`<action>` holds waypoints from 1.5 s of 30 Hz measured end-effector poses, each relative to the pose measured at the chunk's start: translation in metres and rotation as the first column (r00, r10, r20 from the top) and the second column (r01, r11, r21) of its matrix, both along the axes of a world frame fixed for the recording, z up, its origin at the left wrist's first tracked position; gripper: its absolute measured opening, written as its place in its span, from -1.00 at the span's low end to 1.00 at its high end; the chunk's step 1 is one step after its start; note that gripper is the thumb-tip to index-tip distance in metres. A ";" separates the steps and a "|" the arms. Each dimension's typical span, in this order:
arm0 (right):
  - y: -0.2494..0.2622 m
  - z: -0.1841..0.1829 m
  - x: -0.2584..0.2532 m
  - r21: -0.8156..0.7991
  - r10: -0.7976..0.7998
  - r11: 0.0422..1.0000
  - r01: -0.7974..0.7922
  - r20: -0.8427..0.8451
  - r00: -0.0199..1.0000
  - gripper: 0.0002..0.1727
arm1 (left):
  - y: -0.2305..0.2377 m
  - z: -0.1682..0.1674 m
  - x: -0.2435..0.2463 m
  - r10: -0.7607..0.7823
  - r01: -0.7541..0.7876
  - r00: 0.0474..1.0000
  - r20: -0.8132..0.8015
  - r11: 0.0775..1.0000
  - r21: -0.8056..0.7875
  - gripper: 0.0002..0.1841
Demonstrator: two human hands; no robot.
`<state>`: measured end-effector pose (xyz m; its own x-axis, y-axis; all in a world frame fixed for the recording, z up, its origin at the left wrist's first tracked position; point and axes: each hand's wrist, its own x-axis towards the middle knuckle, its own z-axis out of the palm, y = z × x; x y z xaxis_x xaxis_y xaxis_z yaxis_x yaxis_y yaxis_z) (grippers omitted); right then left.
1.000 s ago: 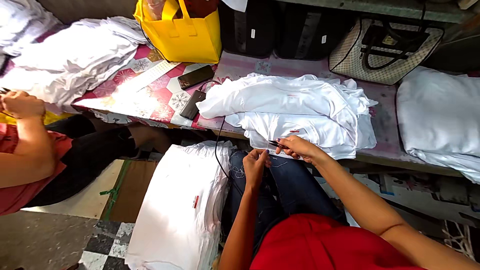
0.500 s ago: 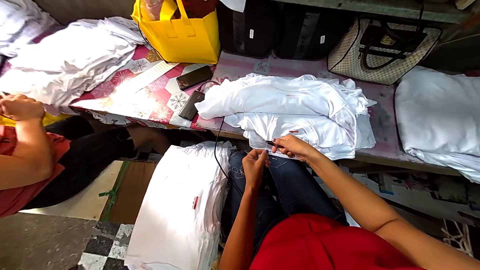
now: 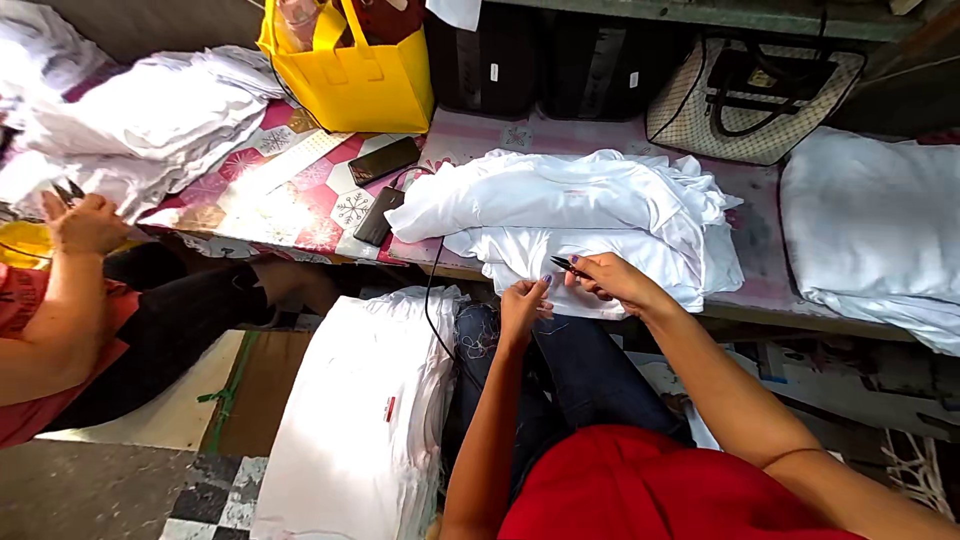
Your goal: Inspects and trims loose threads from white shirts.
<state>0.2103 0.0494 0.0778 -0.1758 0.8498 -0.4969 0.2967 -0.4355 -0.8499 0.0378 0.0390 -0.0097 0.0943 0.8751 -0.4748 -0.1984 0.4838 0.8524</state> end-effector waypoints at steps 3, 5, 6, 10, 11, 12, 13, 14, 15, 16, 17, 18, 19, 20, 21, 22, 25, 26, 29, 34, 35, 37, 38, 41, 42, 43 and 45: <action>-0.002 0.001 0.010 0.041 -0.017 0.999 0.017 -0.022 1.000 -0.49 | -0.010 -0.016 0.001 0.020 -0.026 0.998 0.054 0.994 0.109 -0.86; -0.006 0.000 0.028 0.090 -0.046 0.995 0.050 -0.044 0.998 -0.49 | -0.032 -0.026 -0.013 -0.116 0.125 0.990 -0.078 0.985 0.119 -0.83; -0.008 -0.001 0.037 0.109 -0.072 0.991 0.078 -0.056 0.996 -0.49 | -0.043 -0.030 -0.023 -0.259 0.280 0.942 -0.214 0.957 0.077 -0.80; -0.008 -0.002 0.057 0.208 -0.170 0.960 0.188 -0.102 0.980 -0.58 | -0.053 -0.027 -0.032 -0.514 0.524 0.681 -0.521 0.839 -0.143 -0.56; -0.007 -0.004 0.052 0.231 -0.163 0.956 0.183 -0.102 0.981 -0.64 | -0.050 -0.019 -0.025 -0.388 0.406 0.791 -0.474 0.911 -0.070 -0.53; -0.006 -0.005 0.045 0.251 -0.139 0.955 0.158 -0.092 0.986 -0.70 | -0.042 -0.009 -0.016 -0.230 0.241 0.910 -0.344 0.970 -0.011 -0.55; -0.004 -0.007 0.037 0.266 -0.108 0.956 0.122 -0.067 0.992 -0.74 | -0.032 -0.001 -0.006 -0.082 0.085 0.978 -0.191 0.996 0.007 -0.59; -0.002 -0.011 0.028 0.280 -0.081 0.956 0.086 -0.027 0.996 -0.75 | -0.020 0.002 0.001 0.033 -0.033 0.997 -0.066 0.999 0.007 -0.65; 0.000 -0.016 0.021 0.293 -0.059 0.955 0.048 0.029 0.998 -0.75 | -0.011 0.000 0.007 0.119 -0.120 0.993 0.017 0.993 0.018 -0.75; 0.001 -0.022 0.015 0.301 -0.044 0.954 0.015 0.088 0.995 -0.75 | -0.006 -0.006 0.010 0.175 -0.178 0.982 0.067 0.983 0.040 -0.84; 0.001 -0.024 0.012 0.298 -0.037 0.955 -0.005 0.136 0.990 -0.73 | -0.005 -0.012 0.010 0.182 -0.187 0.980 0.078 0.980 0.065 -0.88; 0.001 -0.023 0.012 0.290 -0.029 0.957 -0.021 0.167 0.986 -0.73 | -0.009 -0.017 0.006 0.137 -0.142 0.989 0.055 0.986 0.092 -0.88; 0.001 -0.022 0.016 0.277 -0.021 0.960 -0.031 0.182 0.983 -0.73 | -0.018 -0.021 0.001 0.049 -0.049 0.999 -0.002 0.993 0.112 -0.86; 0.000 -0.022 0.020 0.262 -0.013 0.964 -0.037 0.185 0.983 -0.74 | -0.030 -0.025 -0.006 -0.090 0.101 0.991 -0.095 0.988 0.118 -0.84; -0.001 -0.025 0.023 0.255 -0.009 0.966 -0.040 0.189 0.982 -0.74 | -0.042 -0.029 -0.013 -0.287 0.313 0.932 -0.222 0.945 0.092 -0.81; 0.000 -0.030 0.024 0.257 -0.018 0.966 -0.033 0.194 0.981 -0.76 | -0.052 -0.031 -0.018 -0.498 0.537 0.792 -0.354 0.844 0.014 -0.78; 0.006 -0.045 0.005 0.270 -0.047 0.963 -0.026 0.263 0.964 -0.75 | -0.064 -0.024 -0.008 -0.784 0.801 0.207 -0.586 0.479 -0.358 -0.64; 0.008 -0.049 -0.006 0.268 -0.048 0.963 -0.036 0.302 0.952 -0.72 | -0.062 -0.014 -0.003 -0.785 0.770 0.114 -0.610 0.457 -0.445 -0.58; -0.005 -0.058 -0.034 0.240 0.105 0.944 -0.228 0.435 0.894 -0.65 | -0.047 0.021 -0.004 -0.666 0.649 0.061 -0.744 0.593 -0.478 -0.61; -0.044 -0.052 -0.017 0.552 0.194 0.690 -0.468 0.481 0.855 -0.72 | -0.024 0.052 -0.043 -0.015 0.528 0.224 -0.974 0.842 0.108 -0.60; -0.037 -0.054 -0.003 0.611 0.110 0.632 -0.476 0.537 0.836 -0.78 | -0.016 0.045 -0.041 0.139 0.576 0.281 -0.950 0.767 0.282 -0.60; -0.017 -0.067 0.027 0.612 0.015 0.528 -0.589 0.686 0.727 -0.82 | 0.003 0.031 -0.030 0.180 0.725 0.331 -0.926 0.580 0.371 -0.57; -0.008 -0.069 0.044 0.560 0.011 0.500 -0.661 0.759 0.651 -0.84 | 0.014 0.030 -0.025 0.133 0.789 0.282 -0.950 0.530 0.309 -0.60; 0.005 -0.049 0.101 0.300 0.184 0.534 -0.790 0.871 0.455 -0.77 | 0.046 0.036 -0.038 0.010 0.819 0.152 -0.988 0.558 0.132 -0.69; 0.006 -0.041 0.120 0.279 0.224 0.540 -0.794 0.862 0.455 -0.68 | 0.056 0.042 -0.048 0.020 0.801 0.195 -0.981 0.574 0.171 -0.74; 0.009 -0.033 0.135 0.303 0.238 0.555 -0.774 0.834 0.498 -0.62 | 0.066 0.051 -0.055 0.030 0.770 0.265 -0.964 0.595 0.230 -0.76; 0.020 -0.014 0.155 0.426 0.203 0.605 -0.673 0.734 0.647 -0.67 | 0.087 0.074 -0.057 0.077 0.689 0.401 -0.913 0.631 0.356 -0.78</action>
